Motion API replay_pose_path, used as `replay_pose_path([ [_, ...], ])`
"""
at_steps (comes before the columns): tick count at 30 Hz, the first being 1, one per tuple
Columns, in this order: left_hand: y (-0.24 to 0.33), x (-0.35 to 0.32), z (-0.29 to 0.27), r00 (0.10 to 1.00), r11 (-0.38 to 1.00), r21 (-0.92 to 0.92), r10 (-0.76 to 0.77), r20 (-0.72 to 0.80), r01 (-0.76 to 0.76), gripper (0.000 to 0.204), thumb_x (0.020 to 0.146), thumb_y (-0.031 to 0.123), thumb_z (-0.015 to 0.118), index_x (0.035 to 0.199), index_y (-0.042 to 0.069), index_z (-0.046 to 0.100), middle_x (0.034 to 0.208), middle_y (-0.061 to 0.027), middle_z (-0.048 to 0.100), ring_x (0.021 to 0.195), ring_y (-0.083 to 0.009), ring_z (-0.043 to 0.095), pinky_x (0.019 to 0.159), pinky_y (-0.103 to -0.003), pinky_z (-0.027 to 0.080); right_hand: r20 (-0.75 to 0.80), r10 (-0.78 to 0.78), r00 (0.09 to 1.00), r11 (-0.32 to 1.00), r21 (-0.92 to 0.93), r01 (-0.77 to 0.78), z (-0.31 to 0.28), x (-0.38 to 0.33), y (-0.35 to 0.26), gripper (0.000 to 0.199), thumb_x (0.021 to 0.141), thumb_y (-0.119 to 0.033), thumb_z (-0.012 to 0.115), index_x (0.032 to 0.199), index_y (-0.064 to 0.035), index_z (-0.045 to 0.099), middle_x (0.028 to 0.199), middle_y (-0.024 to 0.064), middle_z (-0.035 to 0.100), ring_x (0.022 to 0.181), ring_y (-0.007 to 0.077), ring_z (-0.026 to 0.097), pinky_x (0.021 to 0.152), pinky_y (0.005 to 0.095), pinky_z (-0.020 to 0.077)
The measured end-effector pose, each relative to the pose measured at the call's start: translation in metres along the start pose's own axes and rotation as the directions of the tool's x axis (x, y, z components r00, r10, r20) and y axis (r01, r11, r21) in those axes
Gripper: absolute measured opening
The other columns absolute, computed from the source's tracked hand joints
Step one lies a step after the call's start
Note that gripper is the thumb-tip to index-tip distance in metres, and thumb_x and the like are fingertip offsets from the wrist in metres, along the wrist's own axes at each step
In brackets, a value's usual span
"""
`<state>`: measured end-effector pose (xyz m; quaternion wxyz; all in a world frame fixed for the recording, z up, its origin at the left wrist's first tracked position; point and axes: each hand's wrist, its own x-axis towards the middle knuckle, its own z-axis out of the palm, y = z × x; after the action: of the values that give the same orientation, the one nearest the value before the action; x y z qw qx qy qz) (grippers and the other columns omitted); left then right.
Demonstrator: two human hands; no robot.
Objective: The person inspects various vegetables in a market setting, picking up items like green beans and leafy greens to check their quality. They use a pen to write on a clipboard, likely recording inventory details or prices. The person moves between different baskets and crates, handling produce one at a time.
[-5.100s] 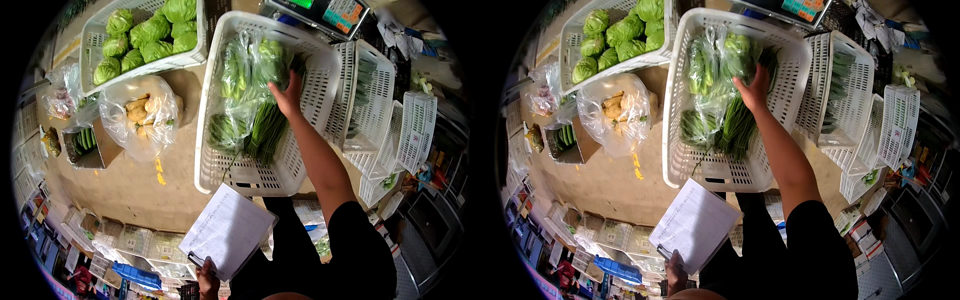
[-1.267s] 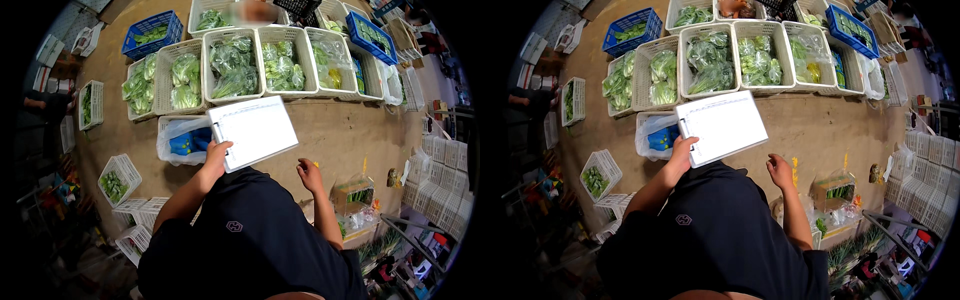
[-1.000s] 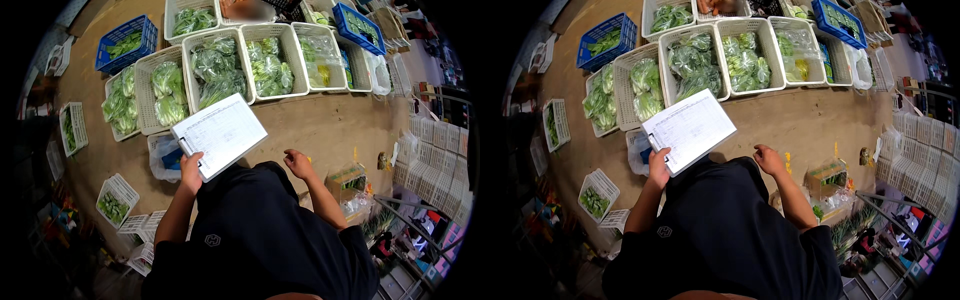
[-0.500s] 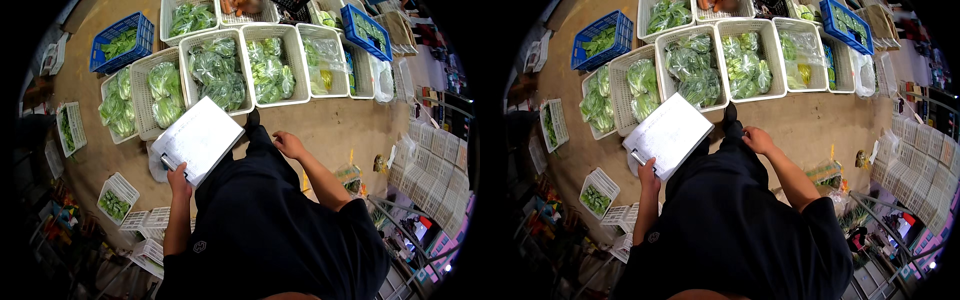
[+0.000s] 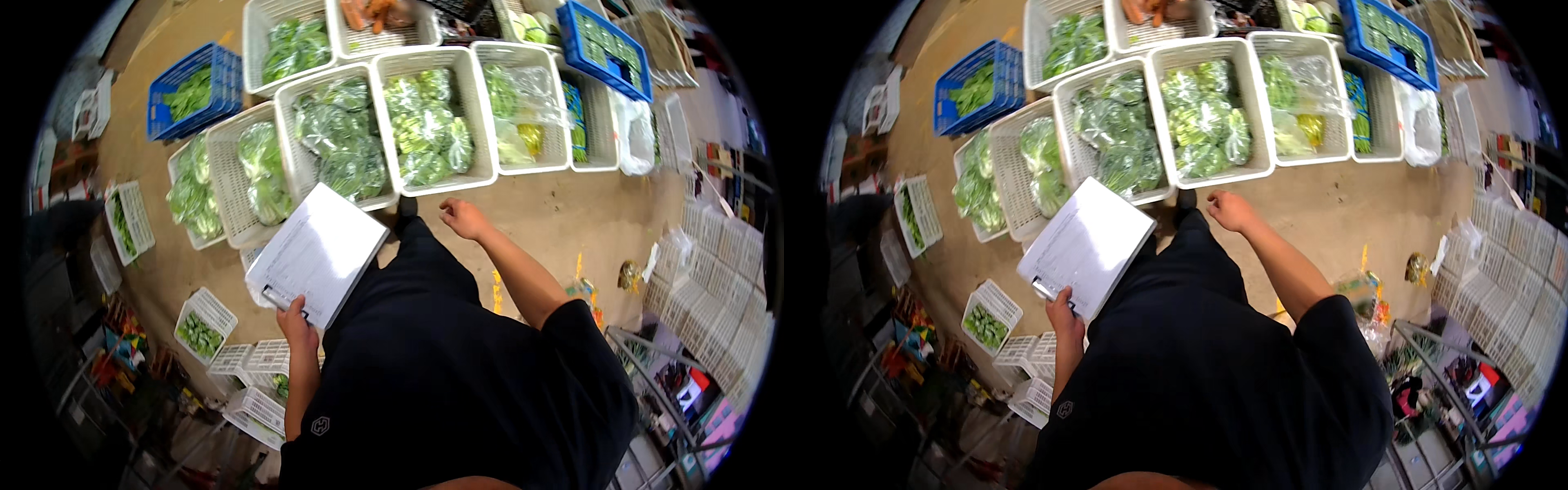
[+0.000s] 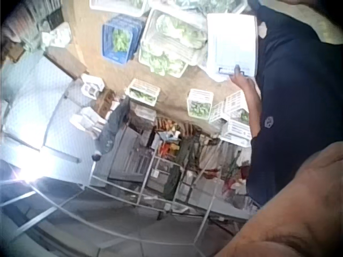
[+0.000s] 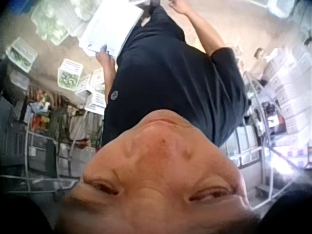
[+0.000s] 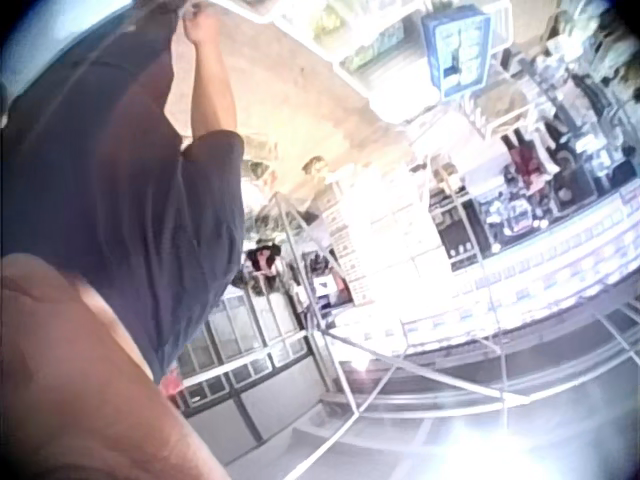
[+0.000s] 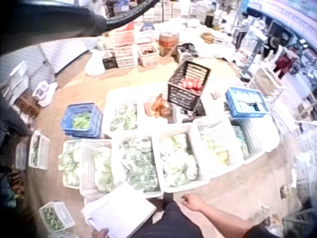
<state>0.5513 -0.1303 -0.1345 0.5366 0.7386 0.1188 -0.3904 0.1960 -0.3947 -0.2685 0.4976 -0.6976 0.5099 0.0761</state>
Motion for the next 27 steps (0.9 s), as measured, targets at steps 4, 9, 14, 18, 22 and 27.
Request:
replay_pose_path([
  [4, 0.001, -0.012, 0.014, 0.999, 0.999, -0.018, 0.035, -0.030, -0.036, 0.048, 0.084, -0.005, 0.058, 0.131, -0.005, 0.049, 0.122, -0.0167, 0.062, 0.107, -0.0277, 0.064, 0.093, -0.037, 0.051, 0.030, 0.023, 0.999, 1.000, 0.006, -0.023, -0.007, 0.021, 0.017, 0.035, 0.088, -0.024, 0.064, 0.114, -0.0008, 0.066, 0.099, 0.0196, 0.072, 0.091, 0.0348, 0.069, 0.083, 0.0429, 0.0537],
  [9, -0.035, 0.021, 0.006, 0.920, 0.869, 0.308, 0.387, 0.067, -0.388, 0.049, 0.079, 0.009, 0.070, 0.124, -0.004, 0.054, 0.113, -0.0112, 0.063, 0.091, -0.0253, 0.062, 0.083, -0.036, 0.053, -0.089, -0.035, 0.995, 0.985, 0.165, 0.049, -0.004, 0.037, 0.081, 0.035, 0.091, -0.019, 0.061, 0.117, 0.0031, 0.064, 0.103, 0.0197, 0.069, 0.092, 0.0304, 0.068, 0.085, 0.0413, 0.0533],
  [14, -0.015, 0.012, 0.060, 0.915, 0.850, 0.368, 0.280, 0.291, -0.377, 0.038, 0.084, 0.008, 0.066, 0.119, -0.005, 0.060, 0.105, -0.0081, 0.068, 0.092, -0.0147, 0.062, 0.085, -0.031, 0.050, 0.080, 0.145, 0.986, 0.934, 0.318, -0.163, -0.033, 0.010, 0.098, 0.034, 0.092, -0.020, 0.062, 0.117, 0.0038, 0.062, 0.086, 0.0075, 0.067, 0.072, 0.0147, 0.064, 0.062, 0.0281, 0.0503],
  [18, -0.001, -0.010, 0.088, 0.908, 0.792, 0.462, 0.273, 0.317, -0.399, 0.031, 0.084, 0.011, 0.066, 0.112, -0.004, 0.063, 0.096, -0.0088, 0.069, 0.086, -0.0138, 0.061, 0.078, -0.031, 0.050, 0.111, 0.286, 0.952, 0.914, 0.267, -0.306, -0.055, -0.005, 0.110, 0.032, 0.094, -0.020, 0.060, 0.116, 0.0026, 0.061, 0.086, 0.0068, 0.066, 0.071, 0.0141, 0.063, 0.059, 0.0278, 0.0484],
  [22, 0.017, -0.016, 0.091, 0.874, 0.722, 0.505, 0.311, 0.374, -0.474, 0.034, 0.083, 0.017, 0.067, 0.110, -0.003, 0.063, 0.088, -0.0137, 0.068, 0.079, -0.0180, 0.061, 0.073, -0.033, 0.049, 0.100, 0.362, 0.927, 0.886, 0.271, -0.375, -0.067, -0.002, 0.119, 0.030, 0.094, -0.020, 0.060, 0.115, 0.0016, 0.061, 0.087, 0.0065, 0.066, 0.071, 0.0143, 0.063, 0.058, 0.0276, 0.0480],
  [27, 0.033, -0.007, 0.063, 0.889, 0.696, 0.563, 0.274, 0.367, -0.446, 0.030, 0.081, 0.017, 0.066, 0.106, -0.001, 0.063, 0.092, -0.0184, 0.066, 0.083, -0.0330, 0.065, 0.074, -0.040, 0.050, 0.064, 0.358, 0.932, 0.901, 0.238, -0.362, -0.065, 0.019, 0.115, 0.033, 0.092, -0.020, 0.061, 0.116, 0.0026, 0.062, 0.085, 0.0068, 0.067, 0.070, 0.0133, 0.064, 0.058, 0.0270, 0.0488],
])
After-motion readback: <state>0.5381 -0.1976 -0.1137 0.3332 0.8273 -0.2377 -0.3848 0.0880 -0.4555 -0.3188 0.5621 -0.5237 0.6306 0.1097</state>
